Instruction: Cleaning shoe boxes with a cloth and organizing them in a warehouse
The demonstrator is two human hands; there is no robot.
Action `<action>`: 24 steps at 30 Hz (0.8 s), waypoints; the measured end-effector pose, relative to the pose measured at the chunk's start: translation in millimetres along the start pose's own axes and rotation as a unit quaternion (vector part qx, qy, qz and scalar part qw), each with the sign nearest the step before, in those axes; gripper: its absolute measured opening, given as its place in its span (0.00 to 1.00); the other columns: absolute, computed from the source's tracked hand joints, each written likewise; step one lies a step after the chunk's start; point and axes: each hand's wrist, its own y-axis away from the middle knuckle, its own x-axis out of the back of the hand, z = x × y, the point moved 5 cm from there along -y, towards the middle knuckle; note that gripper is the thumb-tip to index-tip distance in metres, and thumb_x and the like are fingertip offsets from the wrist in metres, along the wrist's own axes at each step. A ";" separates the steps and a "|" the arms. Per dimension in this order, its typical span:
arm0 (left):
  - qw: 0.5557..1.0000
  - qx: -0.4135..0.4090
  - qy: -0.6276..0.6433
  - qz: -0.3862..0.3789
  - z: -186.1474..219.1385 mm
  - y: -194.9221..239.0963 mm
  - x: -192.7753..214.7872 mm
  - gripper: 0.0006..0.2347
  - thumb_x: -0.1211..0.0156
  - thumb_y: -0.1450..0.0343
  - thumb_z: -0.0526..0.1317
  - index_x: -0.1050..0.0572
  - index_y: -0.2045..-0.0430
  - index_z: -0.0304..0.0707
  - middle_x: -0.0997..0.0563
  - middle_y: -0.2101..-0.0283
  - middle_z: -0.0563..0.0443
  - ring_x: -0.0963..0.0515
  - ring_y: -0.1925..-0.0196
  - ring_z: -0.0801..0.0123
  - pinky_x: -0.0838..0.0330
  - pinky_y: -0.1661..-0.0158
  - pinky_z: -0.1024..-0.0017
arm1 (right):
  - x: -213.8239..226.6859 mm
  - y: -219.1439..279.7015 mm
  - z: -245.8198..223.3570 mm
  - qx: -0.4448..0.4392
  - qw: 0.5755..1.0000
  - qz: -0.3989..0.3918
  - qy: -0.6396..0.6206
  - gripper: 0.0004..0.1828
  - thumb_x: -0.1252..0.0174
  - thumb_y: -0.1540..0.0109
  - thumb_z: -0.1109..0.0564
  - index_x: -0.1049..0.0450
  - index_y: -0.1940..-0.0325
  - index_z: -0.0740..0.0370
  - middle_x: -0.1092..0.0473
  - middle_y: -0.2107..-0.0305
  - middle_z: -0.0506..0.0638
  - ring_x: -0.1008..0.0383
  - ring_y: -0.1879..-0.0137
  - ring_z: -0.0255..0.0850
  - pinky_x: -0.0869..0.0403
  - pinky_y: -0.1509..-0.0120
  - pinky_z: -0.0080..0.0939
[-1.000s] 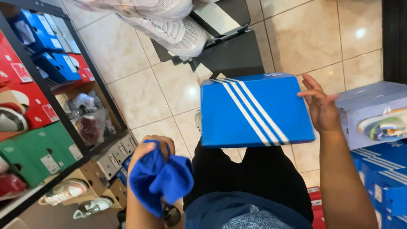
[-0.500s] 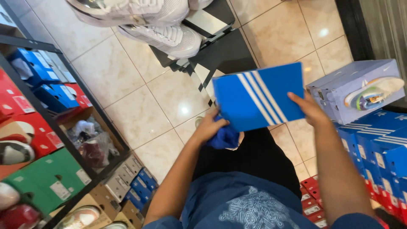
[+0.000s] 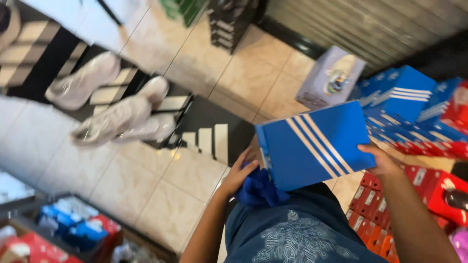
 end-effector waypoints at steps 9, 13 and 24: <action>0.994 0.089 -0.070 0.009 69.2 -107.7 -234.5 0.51 0.25 0.39 0.54 0.55 0.25 0.40 0.42 0.30 0.20 0.39 0.29 0.30 0.40 0.34 0.40 | 210.2 -96.2 3.9 0.218 0.953 -0.088 -0.190 0.43 0.41 0.44 0.57 0.40 0.24 0.53 0.37 0.36 0.64 0.33 0.37 0.61 0.35 0.35 0.64; 0.997 0.045 0.060 0.027 66.4 -171.7 -338.6 0.44 0.26 0.36 0.46 0.50 0.26 0.37 0.40 0.32 0.16 0.35 0.33 0.27 0.38 0.37 0.38 | 322.2 -158.3 -2.2 0.348 0.862 -0.112 -0.351 0.40 0.50 0.34 0.36 0.51 0.20 0.45 0.54 0.26 0.62 0.48 0.24 0.54 0.48 0.21 0.58; 0.983 0.119 0.120 0.066 50.3 -327.5 -569.8 0.46 0.30 0.33 0.51 0.57 0.25 0.44 0.46 0.26 0.25 0.42 0.27 0.30 0.47 0.31 0.40 | 341.6 -134.2 -23.7 0.205 0.898 -0.030 -0.387 0.65 0.38 0.42 0.36 0.79 0.19 0.49 0.75 0.24 0.67 0.73 0.19 0.68 0.60 0.28 0.87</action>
